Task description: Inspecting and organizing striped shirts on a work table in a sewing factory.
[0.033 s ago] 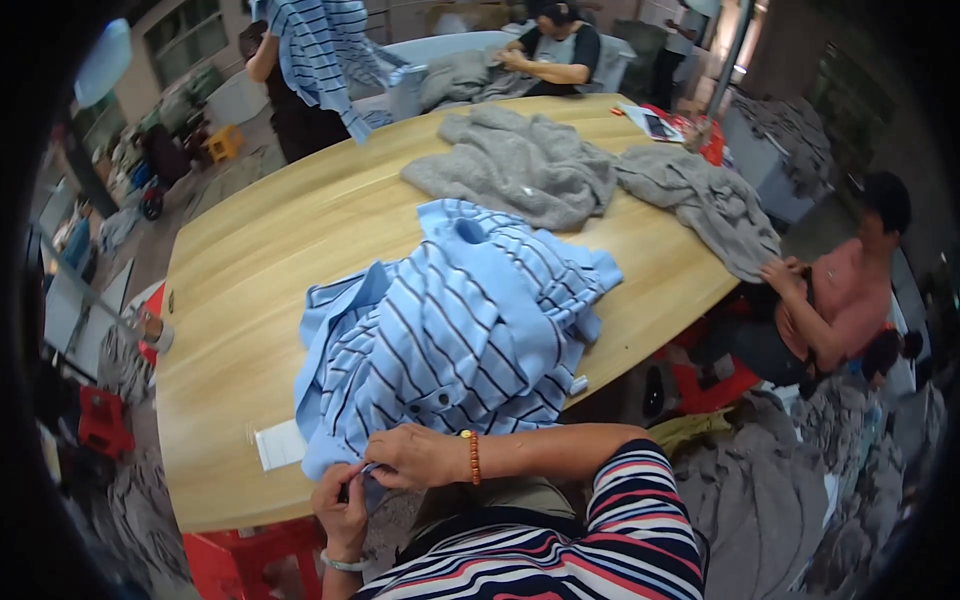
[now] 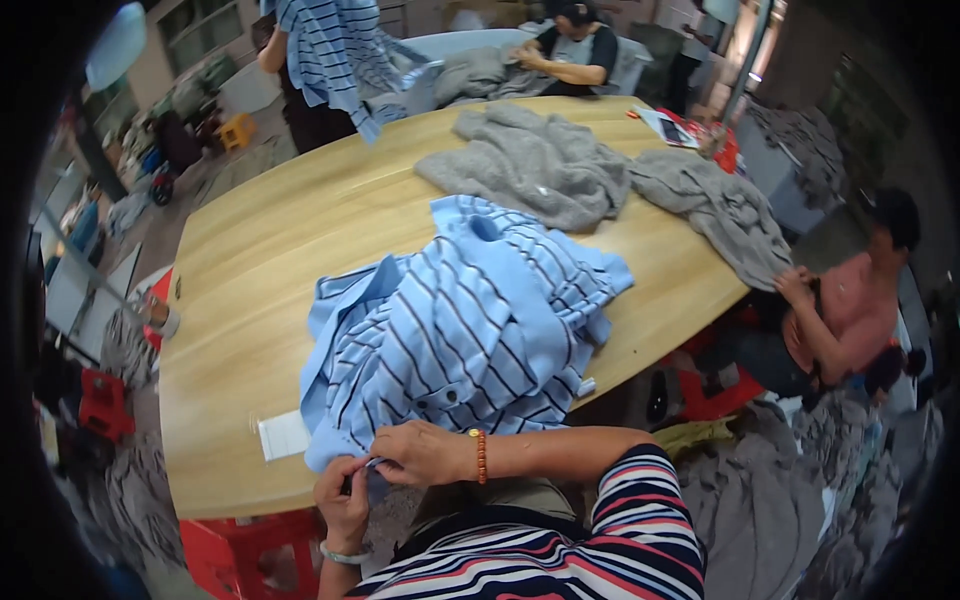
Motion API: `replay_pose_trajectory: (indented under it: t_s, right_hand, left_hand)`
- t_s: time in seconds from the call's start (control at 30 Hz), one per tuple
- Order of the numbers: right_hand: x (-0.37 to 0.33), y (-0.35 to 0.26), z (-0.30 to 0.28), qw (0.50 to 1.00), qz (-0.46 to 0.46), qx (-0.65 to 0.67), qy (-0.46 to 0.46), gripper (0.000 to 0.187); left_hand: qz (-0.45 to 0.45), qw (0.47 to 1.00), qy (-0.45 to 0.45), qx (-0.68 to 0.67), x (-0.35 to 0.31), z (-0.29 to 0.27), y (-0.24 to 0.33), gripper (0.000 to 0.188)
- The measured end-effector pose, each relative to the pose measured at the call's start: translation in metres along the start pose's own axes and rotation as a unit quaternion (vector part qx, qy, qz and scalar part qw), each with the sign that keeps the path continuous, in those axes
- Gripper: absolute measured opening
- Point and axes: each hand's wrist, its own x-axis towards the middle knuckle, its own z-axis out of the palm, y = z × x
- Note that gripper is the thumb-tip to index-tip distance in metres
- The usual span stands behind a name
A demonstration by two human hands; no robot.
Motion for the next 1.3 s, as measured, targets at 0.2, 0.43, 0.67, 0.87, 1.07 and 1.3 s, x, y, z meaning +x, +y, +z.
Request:
replay_pose_trajectory:
  t_s: [0.2,0.43,0.67,0.87,1.07,1.3]
  right_hand:
    - [-0.003,0.003,-0.003,0.998,0.053,0.017,-0.033,0.017]
    - [0.003,0.007,-0.004,0.995,0.076,-0.01,-0.065,0.015]
    - [0.006,0.022,-0.002,0.986,0.138,0.097,-0.006,0.015]
    - [0.009,0.026,0.001,0.991,0.107,0.071,-0.023,0.013]
    - [0.007,0.027,0.003,0.991,0.112,0.05,-0.052,0.014]
    - [0.001,0.023,0.007,0.996,0.071,0.012,-0.047,0.014]
  left_hand:
    - [-0.052,0.997,-0.014,-0.059,-0.001,0.009,-0.012,0.008]
    - [-0.146,0.983,-0.022,-0.112,-0.001,0.016,-0.019,0.007]
    - [-0.2,0.961,0.018,-0.189,-0.004,0.024,-0.031,0.009]
    - [-0.268,0.944,0.023,-0.189,-0.009,0.029,-0.04,0.008]
    - [-0.246,0.947,0.01,-0.206,-0.009,0.027,-0.042,0.006]
    - [-0.229,0.955,0.013,-0.187,-0.011,0.026,-0.044,0.005]
